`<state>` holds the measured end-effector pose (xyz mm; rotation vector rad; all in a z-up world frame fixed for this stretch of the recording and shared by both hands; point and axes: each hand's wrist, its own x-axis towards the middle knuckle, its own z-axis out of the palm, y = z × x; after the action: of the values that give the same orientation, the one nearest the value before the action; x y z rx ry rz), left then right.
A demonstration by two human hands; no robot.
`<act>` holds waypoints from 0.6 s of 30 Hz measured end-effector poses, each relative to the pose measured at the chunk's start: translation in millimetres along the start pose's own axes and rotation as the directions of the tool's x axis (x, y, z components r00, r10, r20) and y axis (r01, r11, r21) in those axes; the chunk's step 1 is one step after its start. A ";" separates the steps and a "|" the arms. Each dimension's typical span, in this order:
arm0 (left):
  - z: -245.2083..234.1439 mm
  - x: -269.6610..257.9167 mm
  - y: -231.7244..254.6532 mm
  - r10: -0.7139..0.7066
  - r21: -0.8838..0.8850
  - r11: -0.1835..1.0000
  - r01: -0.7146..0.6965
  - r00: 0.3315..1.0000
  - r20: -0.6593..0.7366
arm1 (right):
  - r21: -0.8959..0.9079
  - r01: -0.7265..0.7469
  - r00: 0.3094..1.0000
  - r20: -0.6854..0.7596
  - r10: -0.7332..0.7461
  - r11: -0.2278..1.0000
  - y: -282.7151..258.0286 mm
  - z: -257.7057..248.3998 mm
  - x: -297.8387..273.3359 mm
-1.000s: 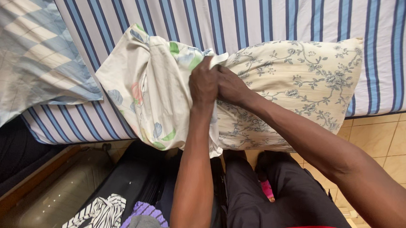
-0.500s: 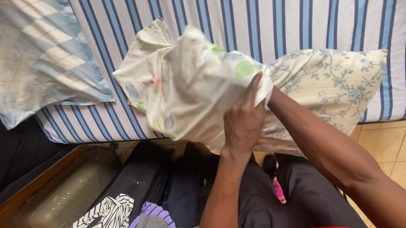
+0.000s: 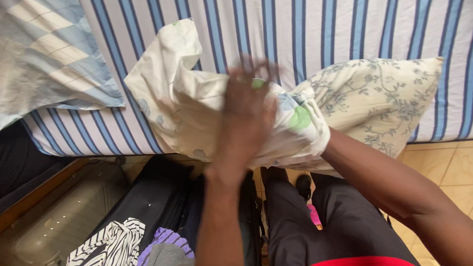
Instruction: The person inserts a pillow into a floral-patterned pillowcase on a bed. They align the corners, push the pillow inside, and smooth the fabric to fit the case. The person then places the finished pillow on the bed next to another pillow.
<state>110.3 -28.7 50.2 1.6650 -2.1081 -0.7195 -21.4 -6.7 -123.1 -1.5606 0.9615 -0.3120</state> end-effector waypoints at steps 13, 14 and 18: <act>-3.8 11.5 -6.8 -0.103 -0.154 0.973 0.172 0.920 0.378 | 0.125 0.002 0.995 0.097 -0.014 0.992 -8.7 14.8 -40.8; 0.9 9.1 -2.7 -0.045 -0.182 0.977 0.115 0.936 0.349 | 0.131 0.019 0.995 0.092 -0.031 0.991 -8.6 12.2 -31.4; 19.4 -5.4 19.9 0.168 -0.267 0.956 -0.125 0.975 0.145 | 0.141 0.021 0.998 0.062 -0.030 0.990 -4.7 -8.3 -29.7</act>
<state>84.9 -16.7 46.6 1.3366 -2.1158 -1.0644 -43.6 8.6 -107.5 -1.4469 0.8525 -0.3382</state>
